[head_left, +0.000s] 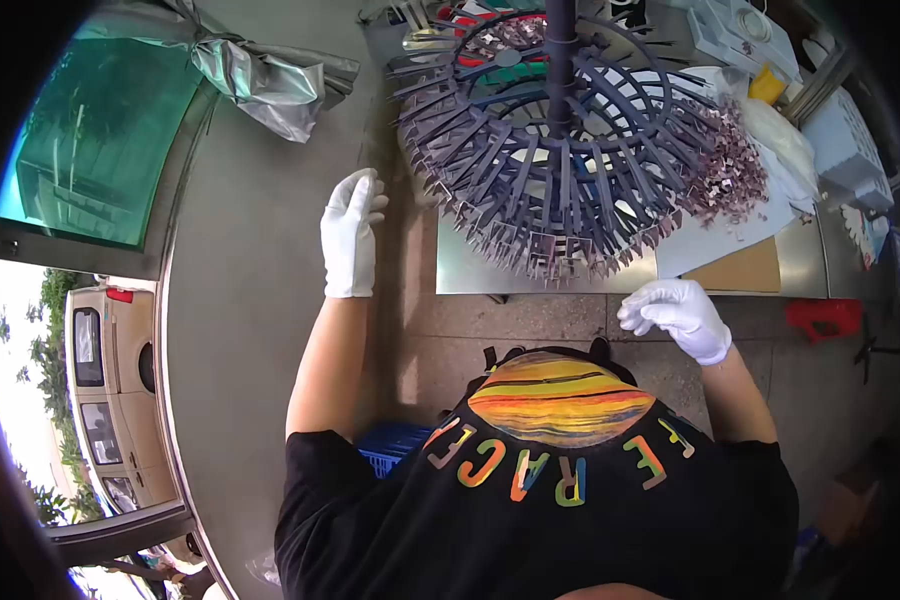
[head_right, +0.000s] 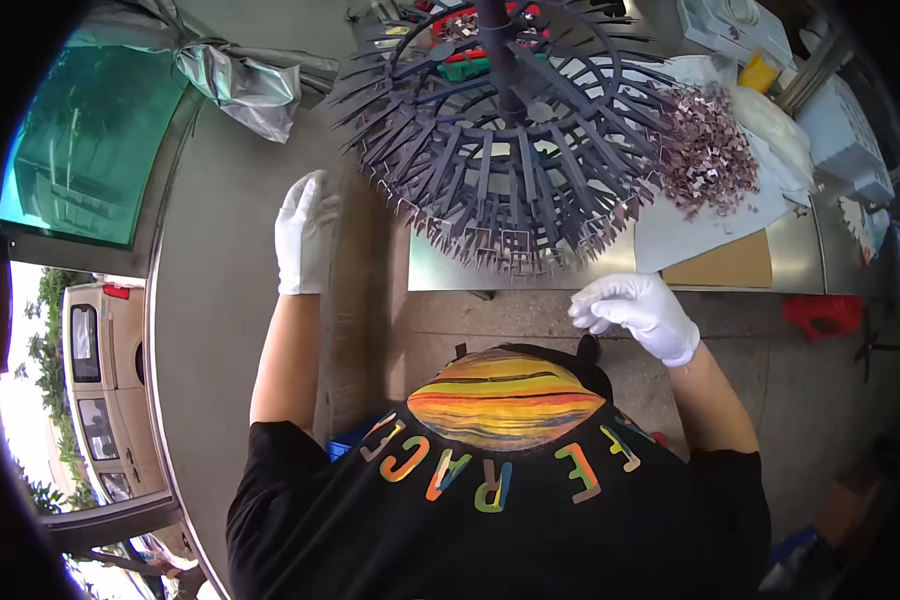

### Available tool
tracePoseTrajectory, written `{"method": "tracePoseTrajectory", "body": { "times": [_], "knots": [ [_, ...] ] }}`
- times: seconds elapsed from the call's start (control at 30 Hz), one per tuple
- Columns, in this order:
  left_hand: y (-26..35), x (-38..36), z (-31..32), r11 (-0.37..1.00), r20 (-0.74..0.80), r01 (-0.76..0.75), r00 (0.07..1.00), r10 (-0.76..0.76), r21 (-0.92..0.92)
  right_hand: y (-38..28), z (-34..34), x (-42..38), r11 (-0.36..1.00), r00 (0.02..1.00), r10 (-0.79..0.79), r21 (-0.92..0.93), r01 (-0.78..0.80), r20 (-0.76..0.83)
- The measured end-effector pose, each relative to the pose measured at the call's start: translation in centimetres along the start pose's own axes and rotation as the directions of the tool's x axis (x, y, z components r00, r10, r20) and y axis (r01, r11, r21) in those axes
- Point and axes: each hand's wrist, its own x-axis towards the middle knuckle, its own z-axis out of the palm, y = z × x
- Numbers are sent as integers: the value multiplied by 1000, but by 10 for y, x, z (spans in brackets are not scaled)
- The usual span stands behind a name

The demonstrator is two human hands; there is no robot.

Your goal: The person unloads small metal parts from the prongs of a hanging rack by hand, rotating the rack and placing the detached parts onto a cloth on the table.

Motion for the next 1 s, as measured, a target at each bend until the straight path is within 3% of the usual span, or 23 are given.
{"method": "tracePoseTrajectory", "body": {
  "times": [0.03, 0.07, 0.1, 0.17, 0.2, 0.23, 0.33, 0.37, 0.4, 0.43, 0.5, 0.53, 0.57, 0.6, 0.63, 0.67, 0.73, 0.77, 0.83, 0.87, 0.97, 1.0],
  "knots": [
    [13, 11, 3, 998, 43, -60, 997, 60, 0, -7, 32, 2, 998, 998, -26, 50, 24, 54],
    [23, 23, 4, 973, 74, -211, 976, 205, 87, -11, 56, 7, 992, 997, -69, 109, 67, 18],
    [31, 38, 6, 918, 114, -360, 932, 345, 167, -15, 75, 11, 988, 987, -116, 87, 126, -115],
    [43, 70, 12, 885, 188, -401, 913, 363, 238, -20, 107, 17, 973, 906, -203, 27, 229, -370],
    [41, 94, 15, 874, 284, -432, 886, 366, 221, -18, 119, 22, 959, 814, -249, -14, 284, -525],
    [28, 119, 25, 878, 307, -435, 879, 365, 201, -16, 124, 24, 963, 771, -253, -77, 257, -584],
    [27, 168, 48, 735, 503, -564, 791, 350, 376, -12, 125, 22, 953, 618, -298, -266, 146, -727],
    [30, 178, 56, 649, 549, -625, 754, 360, 433, -18, 124, 21, 924, 538, -369, -363, 123, -758],
    [33, 184, 64, 553, 596, -681, 716, 364, 480, -23, 117, 25, 828, 405, -543, -549, 115, -735],
    [31, 189, 66, 616, 662, -699, 659, 358, 363, -29, 108, 29, 702, 267, -698, -708, 74, -664],
    [27, 201, 67, 715, 780, -688, 512, 359, 122, -51, 94, 31, 602, 168, -768, -786, -139, -618],
    [39, 182, 58, 781, 786, -614, 536, 307, 114, -59, 85, 30, 538, 185, -799, -817, -207, -573],
    [42, 172, 57, 797, 798, -598, 523, 301, 91, -62, 72, 34, 576, 187, -780, -801, -161, -598],
    [29, 185, 58, 535, 851, -836, 362, 380, 117, -65, 64, 35, 564, 212, -770, -798, -213, -601],
    [23, 192, 57, 209, 896, -972, 188, 403, 109, -72, 69, 35, 550, 241, -758, -792, -265, -607],
    [16, 196, 62, 226, 894, -968, 197, 404, 111, -82, 79, 31, 581, 273, -708, -757, -299, -651],
    [13, 190, 63, 263, 887, -956, 230, 400, 129, -82, 63, 33, 547, 241, -769, -805, -230, -592],
    [12, 192, 65, 192, 893, -970, 213, 395, 147, -83, 50, 36, 526, 226, -798, -829, -193, -559],
    [8, 204, 74, 44, 902, -981, 191, 387, 189, -91, 35, 34, 465, 289, -796, -842, -272, -532],
    [2, 207, 77, 137, 864, -981, 186, 468, 137, -97, 30, 33, 428, 323, -798, -856, -291, -509],
    [34, 172, 67, -106, 947, -960, 232, 223, 260, -114, -10, 39, 366, 410, -792, -890, -272, -452],
    [39, 153, 63, -124, 934, -957, 219, 281, 262, -121, -33, 43, 359, 442, -780, -895, -263, -443]
  ]
}}
